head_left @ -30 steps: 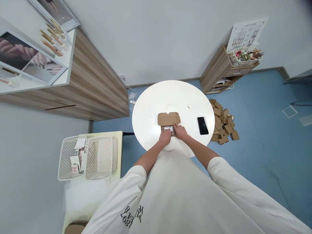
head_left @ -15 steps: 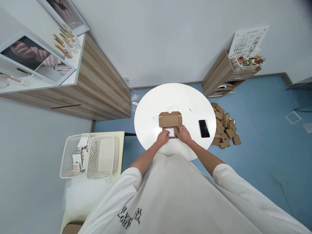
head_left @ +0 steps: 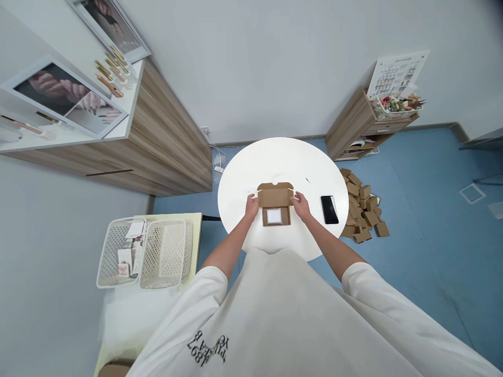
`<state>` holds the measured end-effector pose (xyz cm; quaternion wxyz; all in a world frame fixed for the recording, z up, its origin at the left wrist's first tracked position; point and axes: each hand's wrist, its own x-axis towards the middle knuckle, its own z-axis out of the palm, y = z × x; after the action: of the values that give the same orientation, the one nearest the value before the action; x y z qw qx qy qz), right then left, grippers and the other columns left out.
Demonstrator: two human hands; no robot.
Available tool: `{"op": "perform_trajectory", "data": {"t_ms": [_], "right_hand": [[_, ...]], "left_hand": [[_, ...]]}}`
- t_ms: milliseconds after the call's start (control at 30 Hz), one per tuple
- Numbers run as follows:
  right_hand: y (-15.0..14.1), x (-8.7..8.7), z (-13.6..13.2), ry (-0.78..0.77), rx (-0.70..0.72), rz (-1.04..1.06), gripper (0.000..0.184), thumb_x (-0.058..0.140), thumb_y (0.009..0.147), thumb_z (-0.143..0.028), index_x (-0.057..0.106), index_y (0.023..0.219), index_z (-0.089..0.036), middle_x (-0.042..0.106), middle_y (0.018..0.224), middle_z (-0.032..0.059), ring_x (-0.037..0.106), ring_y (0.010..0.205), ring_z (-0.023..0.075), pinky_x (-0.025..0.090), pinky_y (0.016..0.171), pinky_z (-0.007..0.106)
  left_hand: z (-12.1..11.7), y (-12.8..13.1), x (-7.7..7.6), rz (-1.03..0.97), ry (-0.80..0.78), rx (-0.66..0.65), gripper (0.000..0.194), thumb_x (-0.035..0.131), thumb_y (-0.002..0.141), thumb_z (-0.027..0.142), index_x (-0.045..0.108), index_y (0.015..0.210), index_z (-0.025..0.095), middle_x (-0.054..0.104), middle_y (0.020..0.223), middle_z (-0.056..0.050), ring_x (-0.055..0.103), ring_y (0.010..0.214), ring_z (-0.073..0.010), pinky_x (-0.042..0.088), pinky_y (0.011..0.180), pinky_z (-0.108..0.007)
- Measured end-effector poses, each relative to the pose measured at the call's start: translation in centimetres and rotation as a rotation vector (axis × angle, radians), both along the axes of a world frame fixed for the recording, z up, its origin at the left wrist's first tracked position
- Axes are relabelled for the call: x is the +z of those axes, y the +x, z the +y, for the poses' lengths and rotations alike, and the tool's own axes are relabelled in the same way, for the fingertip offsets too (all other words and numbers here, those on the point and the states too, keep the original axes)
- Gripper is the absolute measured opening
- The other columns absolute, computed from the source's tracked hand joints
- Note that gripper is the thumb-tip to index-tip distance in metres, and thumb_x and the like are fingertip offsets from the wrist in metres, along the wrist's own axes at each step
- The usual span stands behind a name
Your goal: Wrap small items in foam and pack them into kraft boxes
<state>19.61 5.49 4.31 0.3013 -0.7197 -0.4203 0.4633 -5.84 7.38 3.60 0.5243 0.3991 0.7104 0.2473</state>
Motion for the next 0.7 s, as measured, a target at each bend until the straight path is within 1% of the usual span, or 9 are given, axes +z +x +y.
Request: {"op": "perform_trajectory", "data": {"t_ms": [67,133,233,300,400,467,567,700], "right_hand": [[-0.1,0.4,-0.1,-0.020,-0.012,0.051,0.067,0.047,0.093,-0.058,0.044,0.150,-0.022,0.052,0.147,0.0119,0.058,0.124,0.0244,0.053,0.099,0.037],[-0.2,0.8,-0.2,-0.054,-0.012,0.111,0.066,0.036,0.096,-0.063,0.044,0.150,-0.025,0.051,0.149,0.0100,0.059,0.121,0.0237,0.055,0.093,0.036],[-0.4,1.4,-0.2,-0.121,-0.012,0.203,0.072,0.023,0.098,-0.069,0.044,0.151,-0.025,0.049,0.152,0.0099,0.061,0.118,0.0237,0.056,0.089,0.034],[-0.4,1.8,-0.1,-0.153,-0.009,0.252,0.078,0.017,0.097,-0.072,0.039,0.155,-0.025,0.050,0.152,0.0094,0.061,0.117,0.0236,0.056,0.087,0.033],[-0.2,2.2,-0.1,-0.176,0.008,0.322,0.082,0.010,0.096,-0.075,0.031,0.160,-0.028,0.053,0.150,0.0063,0.061,0.117,0.0224,0.056,0.089,0.034],[0.2,2.4,-0.1,-0.182,0.013,0.374,0.082,0.008,0.095,-0.077,0.029,0.160,-0.032,0.053,0.150,0.0041,0.061,0.118,0.0217,0.055,0.092,0.034],[0.6,2.9,-0.1,-0.182,0.029,0.449,0.080,0.010,0.094,-0.080,0.035,0.157,-0.037,0.052,0.150,0.0020,0.060,0.120,0.0214,0.053,0.097,0.036],[0.9,3.7,-0.2,-0.175,0.070,0.523,0.075,0.023,0.093,-0.080,0.040,0.153,-0.039,0.051,0.150,0.0033,0.058,0.124,0.0235,0.053,0.099,0.038]], "left_hand": [[-0.2,0.3,0.2,-0.043,0.002,-0.021,0.044,0.038,0.101,0.042,0.042,0.141,0.024,0.063,0.134,-0.010,0.065,0.114,-0.0177,0.053,0.086,-0.029],[-0.4,0.5,0.5,-0.102,-0.006,-0.048,0.046,0.028,0.104,0.049,0.046,0.139,0.024,0.064,0.134,-0.011,0.067,0.111,-0.0179,0.053,0.084,-0.029],[-0.4,0.5,1.0,-0.188,-0.060,-0.058,0.061,0.016,0.103,0.060,0.048,0.141,0.024,0.063,0.137,-0.012,0.067,0.109,-0.0193,0.053,0.081,-0.030],[-0.3,0.2,1.2,-0.248,-0.095,-0.044,0.069,0.012,0.101,0.066,0.046,0.145,0.025,0.063,0.137,-0.012,0.067,0.110,-0.0211,0.053,0.081,-0.031],[-0.1,-0.3,1.6,-0.296,-0.117,-0.058,0.077,0.011,0.097,0.073,0.046,0.149,0.028,0.062,0.139,-0.011,0.065,0.114,-0.0234,0.052,0.083,-0.033],[0.0,-0.7,1.8,-0.342,-0.129,-0.079,0.082,0.010,0.094,0.078,0.047,0.148,0.029,0.059,0.142,-0.010,0.061,0.121,-0.0246,0.051,0.087,-0.033],[0.2,-1.2,2.0,-0.457,-0.153,-0.083,0.088,0.012,0.090,0.084,0.051,0.145,0.027,0.053,0.149,-0.009,0.055,0.129,-0.0263,0.048,0.094,-0.034],[0.1,-1.9,2.0,-0.563,-0.179,-0.036,0.086,0.022,0.087,0.087,0.057,0.136,0.025,0.052,0.149,-0.011,0.052,0.132,-0.0275,0.047,0.098,-0.035]]}}
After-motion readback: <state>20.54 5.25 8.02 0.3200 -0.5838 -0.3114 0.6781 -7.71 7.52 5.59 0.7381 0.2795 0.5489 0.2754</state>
